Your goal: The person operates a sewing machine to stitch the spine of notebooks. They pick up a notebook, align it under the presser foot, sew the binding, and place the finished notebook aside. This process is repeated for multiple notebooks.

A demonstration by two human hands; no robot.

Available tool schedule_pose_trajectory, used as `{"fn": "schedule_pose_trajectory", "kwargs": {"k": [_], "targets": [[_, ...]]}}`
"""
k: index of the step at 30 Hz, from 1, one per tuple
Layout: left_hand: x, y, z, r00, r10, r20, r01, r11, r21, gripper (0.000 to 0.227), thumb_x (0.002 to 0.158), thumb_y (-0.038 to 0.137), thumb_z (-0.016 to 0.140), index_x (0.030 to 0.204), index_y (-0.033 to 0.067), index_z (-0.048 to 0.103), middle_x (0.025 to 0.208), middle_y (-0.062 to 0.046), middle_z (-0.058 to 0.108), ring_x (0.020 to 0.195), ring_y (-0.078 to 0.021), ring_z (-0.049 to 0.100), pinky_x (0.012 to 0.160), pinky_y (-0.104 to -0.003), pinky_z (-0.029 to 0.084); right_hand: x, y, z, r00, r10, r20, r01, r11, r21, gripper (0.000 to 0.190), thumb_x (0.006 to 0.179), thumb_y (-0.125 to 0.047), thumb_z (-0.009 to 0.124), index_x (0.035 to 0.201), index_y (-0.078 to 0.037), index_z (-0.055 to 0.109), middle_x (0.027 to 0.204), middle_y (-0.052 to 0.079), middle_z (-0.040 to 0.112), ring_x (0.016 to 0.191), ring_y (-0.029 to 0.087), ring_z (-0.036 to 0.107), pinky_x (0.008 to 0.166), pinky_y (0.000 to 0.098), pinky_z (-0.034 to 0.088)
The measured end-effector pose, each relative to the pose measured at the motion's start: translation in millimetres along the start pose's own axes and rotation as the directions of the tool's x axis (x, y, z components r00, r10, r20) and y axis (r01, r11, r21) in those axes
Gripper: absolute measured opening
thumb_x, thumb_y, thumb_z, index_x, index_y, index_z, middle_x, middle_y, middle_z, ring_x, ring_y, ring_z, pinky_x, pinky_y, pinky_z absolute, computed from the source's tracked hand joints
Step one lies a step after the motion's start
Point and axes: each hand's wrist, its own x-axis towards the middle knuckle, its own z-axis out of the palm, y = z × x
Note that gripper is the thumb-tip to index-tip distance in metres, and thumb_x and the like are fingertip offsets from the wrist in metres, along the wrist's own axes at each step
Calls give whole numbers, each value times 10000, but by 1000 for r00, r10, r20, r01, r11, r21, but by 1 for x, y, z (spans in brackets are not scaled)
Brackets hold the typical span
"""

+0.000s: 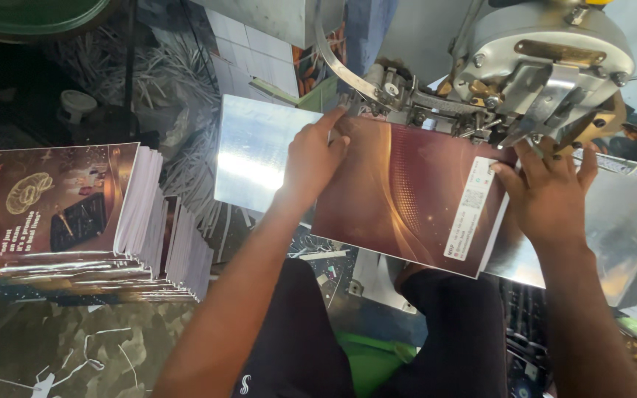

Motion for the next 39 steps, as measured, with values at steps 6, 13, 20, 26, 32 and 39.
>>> {"fn": "schedule_pose_trajectory", "kwargs": {"k": [6, 13, 20, 26, 32, 39], "targets": [[-1, 0, 4, 999, 37, 2, -37, 999, -38, 570, 858, 183, 741, 1405, 119, 596, 1023, -246, 718, 997, -431, 688, 881, -500, 534, -15, 19, 11, 1000, -25, -7, 25, 996, 85, 354, 1148, -403, 591, 1371, -131, 632, 1403, 146, 589, 1359, 313, 496, 1288, 591, 141], [10, 2, -6, 996, -27, 79, 35, 995, -99, 550, 816, 197, 763, 1344, 113, 635, 1060, -233, 741, 999, -415, 711, 898, -471, 546, -12, 23, 11, 1000, -14, 6, 13, 996, 91, 363, 1143, -430, 595, 1343, -133, 647, 1375, 139, 632, 1296, 309, 530, 1279, 590, 154], [11, 5, -8, 994, -41, 98, 52, 992, -115, 554, 805, 193, 760, 1337, 107, 629, 1073, -228, 736, 974, -410, 720, 873, -469, 546, -14, 24, 13, 1000, -2, 10, 1, 995, 102, 335, 1153, -406, 600, 1321, -121, 650, 1305, 117, 625, 1283, 307, 537, 1278, 602, 158], [11, 5, -8, 992, -57, 114, 67, 994, -91, 538, 822, 200, 755, 1338, 109, 634, 1028, -232, 744, 979, -412, 719, 892, -471, 543, -13, 22, 12, 1000, -14, -14, 16, 991, 129, 314, 1148, -386, 618, 1301, -114, 651, 1298, 93, 642, 1287, 286, 547, 1283, 598, 155], [9, 6, -9, 979, -126, 159, 141, 986, -87, 560, 829, 207, 742, 1369, 124, 619, 982, -233, 743, 958, -409, 728, 896, -468, 544, -10, 19, 5, 1000, -15, 1, 14, 992, 127, 299, 1142, -377, 617, 1296, -124, 658, 1307, 81, 681, 1218, 277, 570, 1274, 571, 168], [7, -6, 2, 995, 105, 2, -103, 983, -151, 568, 842, 193, 760, 1381, 101, 609, 1165, -238, 727, 1078, -416, 687, 926, -465, 540, -10, 19, 2, 1000, -6, 0, 6, 984, 176, 310, 1141, -396, 603, 1308, -140, 652, 1260, 90, 672, 1189, 295, 567, 1267, 570, 183]]}}
